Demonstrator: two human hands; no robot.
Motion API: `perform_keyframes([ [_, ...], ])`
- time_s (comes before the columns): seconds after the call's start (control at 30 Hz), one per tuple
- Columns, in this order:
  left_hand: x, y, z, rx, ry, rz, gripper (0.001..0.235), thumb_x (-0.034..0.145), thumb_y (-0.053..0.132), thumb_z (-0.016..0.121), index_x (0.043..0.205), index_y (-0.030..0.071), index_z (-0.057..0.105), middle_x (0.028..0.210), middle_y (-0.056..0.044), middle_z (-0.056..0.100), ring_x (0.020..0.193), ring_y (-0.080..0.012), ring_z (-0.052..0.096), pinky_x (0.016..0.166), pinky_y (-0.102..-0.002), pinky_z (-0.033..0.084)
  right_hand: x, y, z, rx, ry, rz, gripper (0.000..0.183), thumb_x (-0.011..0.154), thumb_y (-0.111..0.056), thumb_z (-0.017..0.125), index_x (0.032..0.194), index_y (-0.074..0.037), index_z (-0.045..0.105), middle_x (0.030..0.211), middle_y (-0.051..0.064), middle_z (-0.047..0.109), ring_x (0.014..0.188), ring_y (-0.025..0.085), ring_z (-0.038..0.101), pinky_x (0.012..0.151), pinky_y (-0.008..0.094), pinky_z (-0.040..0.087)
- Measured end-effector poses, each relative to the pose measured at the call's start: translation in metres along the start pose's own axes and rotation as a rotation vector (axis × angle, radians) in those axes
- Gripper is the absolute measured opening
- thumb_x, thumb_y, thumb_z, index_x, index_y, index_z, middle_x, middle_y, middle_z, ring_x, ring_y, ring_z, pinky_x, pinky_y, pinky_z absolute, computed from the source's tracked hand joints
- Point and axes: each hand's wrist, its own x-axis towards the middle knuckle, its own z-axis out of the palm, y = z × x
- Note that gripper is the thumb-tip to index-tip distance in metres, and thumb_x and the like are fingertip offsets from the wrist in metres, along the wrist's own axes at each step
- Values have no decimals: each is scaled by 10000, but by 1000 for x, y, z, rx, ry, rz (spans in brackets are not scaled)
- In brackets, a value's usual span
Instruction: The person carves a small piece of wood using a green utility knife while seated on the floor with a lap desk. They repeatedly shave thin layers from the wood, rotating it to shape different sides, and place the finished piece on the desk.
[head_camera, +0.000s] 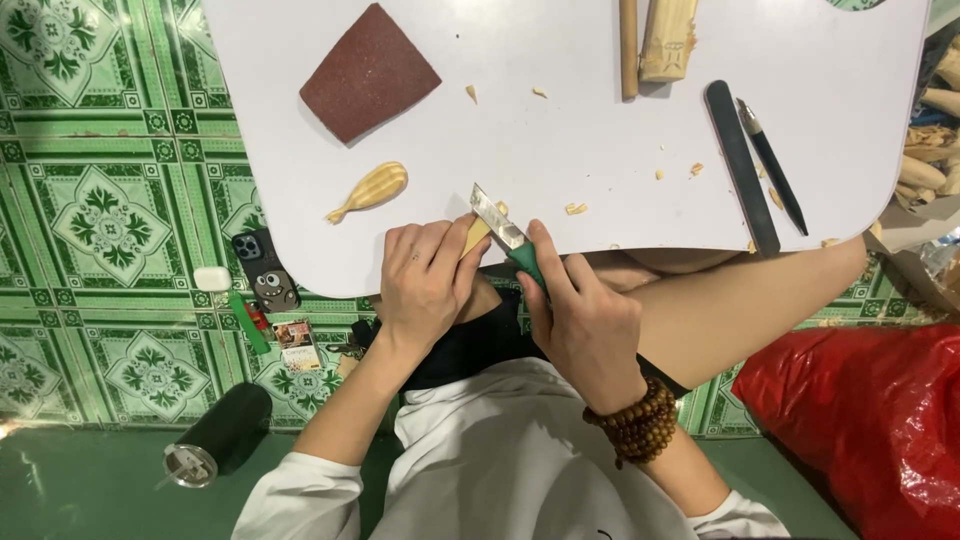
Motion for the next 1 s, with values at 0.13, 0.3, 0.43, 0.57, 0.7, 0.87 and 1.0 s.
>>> perform_keyframes([
  [0.13, 0, -1, 0, 6, 12, 6, 254, 956, 256, 759, 1105, 51, 747, 865, -59, 637, 723, -229, 612, 735, -352, 512, -5, 3, 1, -19, -8, 11, 415, 1031, -384, 498, 1382, -232, 658, 692, -65, 433, 358, 118, 459, 382, 239, 403],
  [0.3, -1, -1, 0, 12, 13, 10, 255, 953, 247, 771, 1099, 40, 743, 862, -67, 631, 720, -236, 609, 719, -354, 510, 3, 18, 4, -80, 94, 6, 396, 1039, -383, 540, 1345, -194, 706, 708, -47, 482, 401, 160, 477, 406, 276, 435],
  [0.43, -1, -1, -3, -8, 12, 24, 260, 975, 265, 734, 1110, 44, 736, 882, -72, 634, 728, -249, 616, 727, -355, 514, -5, 6, -7, 158, 29, 47, 447, 1061, -357, 441, 1403, -168, 657, 688, -42, 460, 418, 178, 478, 413, 265, 434],
  [0.57, 0, -3, -2, -8, 1, 21, 242, 975, 249, 731, 1088, 35, 729, 884, -73, 625, 728, -247, 614, 720, -358, 511, -6, -2, -6, 197, 0, 19, 435, 1040, -369, 473, 1382, -182, 665, 663, -45, 460, 410, 176, 484, 406, 272, 440],
  [0.7, -8, -6, 0, -2, -13, 31, 233, 967, 227, 733, 1084, 25, 724, 909, -81, 628, 744, -251, 616, 736, -367, 513, -9, -6, -2, 160, -24, 7, 419, 1035, -353, 499, 1386, -189, 657, 659, -47, 444, 418, 171, 501, 410, 278, 449],
  [0.87, -7, -6, 0, -5, -13, 31, 235, 970, 227, 728, 1089, 25, 722, 903, -80, 622, 733, -249, 609, 738, -368, 512, -8, -6, -2, 146, -40, 17, 420, 1036, -356, 495, 1398, -206, 648, 660, -55, 433, 421, 164, 502, 415, 268, 444],
  [1.0, -6, -6, 0, -10, -16, 28, 236, 974, 229, 722, 1091, 24, 722, 897, -79, 619, 730, -250, 610, 738, -370, 513, -7, -4, -2, 121, -72, 22, 427, 1035, -377, 490, 1407, -227, 634, 667, -55, 432, 437, 174, 518, 420, 281, 449],
])
